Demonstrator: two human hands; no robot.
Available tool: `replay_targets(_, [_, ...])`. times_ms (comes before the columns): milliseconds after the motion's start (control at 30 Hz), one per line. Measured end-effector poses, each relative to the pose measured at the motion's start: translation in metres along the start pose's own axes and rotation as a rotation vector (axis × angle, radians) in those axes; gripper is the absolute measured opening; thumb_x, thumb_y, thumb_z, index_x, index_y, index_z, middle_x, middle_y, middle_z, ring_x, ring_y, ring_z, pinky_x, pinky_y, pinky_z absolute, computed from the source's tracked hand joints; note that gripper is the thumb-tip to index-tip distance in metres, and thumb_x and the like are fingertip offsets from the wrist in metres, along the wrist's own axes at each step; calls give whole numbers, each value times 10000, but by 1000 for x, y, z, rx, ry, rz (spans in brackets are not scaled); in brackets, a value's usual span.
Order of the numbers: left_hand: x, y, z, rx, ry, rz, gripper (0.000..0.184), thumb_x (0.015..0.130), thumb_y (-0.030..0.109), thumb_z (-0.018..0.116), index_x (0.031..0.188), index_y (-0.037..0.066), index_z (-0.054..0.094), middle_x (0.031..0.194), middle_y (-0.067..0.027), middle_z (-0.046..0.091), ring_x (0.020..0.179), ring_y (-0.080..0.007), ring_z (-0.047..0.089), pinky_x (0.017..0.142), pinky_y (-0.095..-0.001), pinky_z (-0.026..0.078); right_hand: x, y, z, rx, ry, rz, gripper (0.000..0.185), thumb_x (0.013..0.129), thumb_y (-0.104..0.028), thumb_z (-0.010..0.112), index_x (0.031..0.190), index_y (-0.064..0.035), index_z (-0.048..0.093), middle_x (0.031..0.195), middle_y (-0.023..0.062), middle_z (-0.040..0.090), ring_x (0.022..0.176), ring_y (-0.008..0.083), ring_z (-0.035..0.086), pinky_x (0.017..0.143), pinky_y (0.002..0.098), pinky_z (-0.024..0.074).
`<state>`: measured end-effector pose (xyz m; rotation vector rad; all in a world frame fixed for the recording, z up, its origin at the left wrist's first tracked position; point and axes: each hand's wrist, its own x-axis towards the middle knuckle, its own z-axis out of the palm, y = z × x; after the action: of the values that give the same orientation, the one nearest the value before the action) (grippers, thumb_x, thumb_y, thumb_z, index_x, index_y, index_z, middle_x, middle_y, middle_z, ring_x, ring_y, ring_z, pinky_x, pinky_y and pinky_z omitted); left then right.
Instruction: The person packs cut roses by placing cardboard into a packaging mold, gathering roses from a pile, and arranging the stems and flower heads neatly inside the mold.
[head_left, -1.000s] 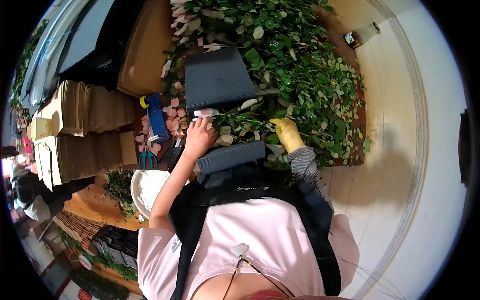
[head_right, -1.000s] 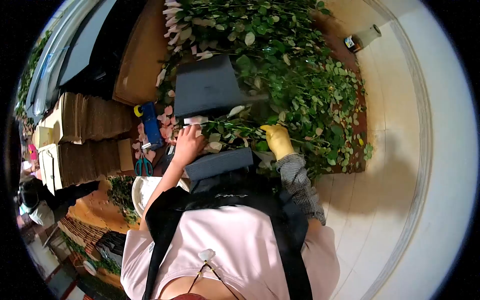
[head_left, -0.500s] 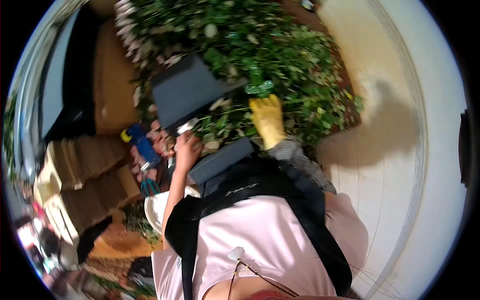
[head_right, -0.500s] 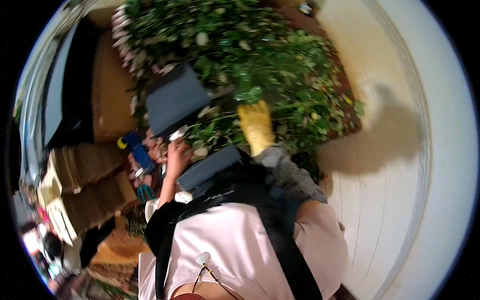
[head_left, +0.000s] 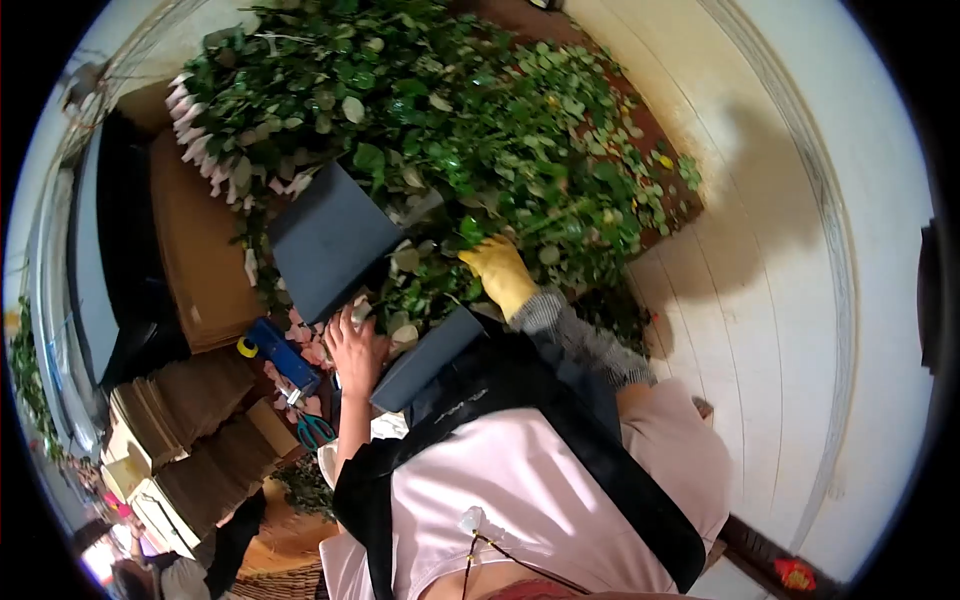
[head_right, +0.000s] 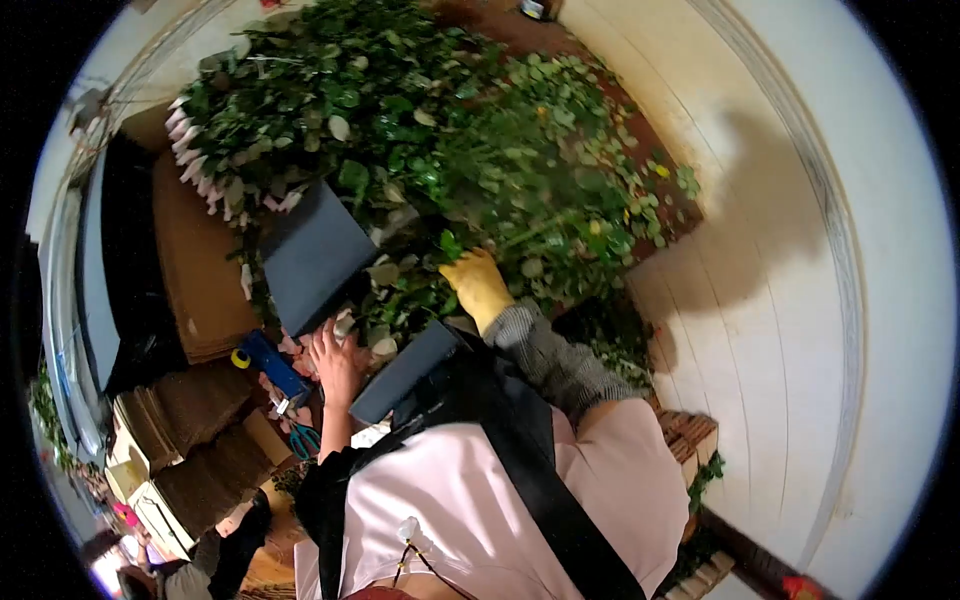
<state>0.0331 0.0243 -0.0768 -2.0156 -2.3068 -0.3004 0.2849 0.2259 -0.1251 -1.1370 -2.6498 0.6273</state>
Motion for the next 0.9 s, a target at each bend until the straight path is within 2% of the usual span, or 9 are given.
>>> replay_targets(67, [-10, -13, 25, -276, -148, -153, 474, 709, 259, 808, 1117, 83, 641, 1124, -165, 525, 1069, -372, 516, 892, -494, 440, -4, -8, -12, 16, 127, -26, 241, 812, 0, 627, 1021, -68, 727, 786, 114, 648, 827, 299, 626, 883, 441, 495])
replay_targets(167, [-3, -11, 11, -297, -109, -167, 485, 690, 283, 822, 1108, 109, 648, 1046, -143, 531, 995, -371, 535, 855, -488, 446, -2, 11, -17, 360, 24, -11, 342, 861, 9, 621, 1173, -104, 704, 948, 139, 713, 786, 265, 658, 724, 351, 519])
replay_targets(233, [-5, -13, 18, -311, -92, -191, 482, 685, 282, 822, 1102, 111, 650, 1109, -152, 551, 1031, -376, 537, 867, -491, 450, 17, 39, -25, 802, -238, 85, 286, 999, -131, 595, 1274, -65, 643, 1166, 105, 712, 1037, 158, 657, 901, 282, 508])
replay_targets(300, [-12, -12, 25, -349, -61, -222, 485, 684, 273, 819, 1105, 103, 647, 1182, -165, 565, 1076, -383, 536, 898, -491, 453, 42, 43, -82, 839, -412, 211, 314, 1018, -189, 584, 1305, -65, 621, 1227, 84, 692, 1105, 162, 635, 962, 271, 477])
replay_targets(467, [-15, -8, 26, -398, -9, -222, 524, 678, 217, 809, 1151, 83, 628, 1171, -184, 548, 1055, -397, 526, 879, -496, 439, 108, 37, -132, -24, -138, 69, 369, 961, -232, 614, 1299, -87, 620, 1180, 163, 692, 1026, 279, 683, 931, 365, 538])
replay_targets(633, [-9, -6, 11, -401, -43, -258, 628, 681, 230, 839, 1216, 54, 562, 1369, -164, 513, 1167, -378, 506, 983, -485, 411, 243, -66, -125, 355, -45, -517, 451, 971, -209, 604, 1411, -140, 532, 1281, 123, 642, 1126, 301, 624, 992, 400, 497])
replay_targets(667, [-10, -7, 14, -387, -29, -250, 629, 675, 230, 843, 1207, 46, 563, 1385, -157, 508, 1164, -374, 507, 986, -483, 412, 274, -91, -128, 414, -184, -463, 437, 948, -161, 626, 1377, -104, 564, 1358, 113, 609, 1187, 269, 612, 1024, 379, 480])
replay_targets(800, [5, -3, -10, -302, -51, -263, 594, 687, 227, 839, 1185, 46, 570, 1402, -146, 507, 1168, -371, 513, 997, -483, 415, 425, -123, -101, 196, 147, -698, 431, 965, -180, 600, 1390, -153, 534, 1139, 136, 657, 1042, 280, 617, 976, 435, 492])
replay_targets(900, [11, -2, -16, -259, -39, -243, 561, 689, 226, 835, 1161, 55, 585, 1399, -144, 513, 1177, -371, 517, 1003, -484, 417, 500, -109, -65, -266, 257, -357, 243, 889, -69, 622, 1122, -118, 668, 888, 83, 716, 879, 275, 675, 914, 405, 505])
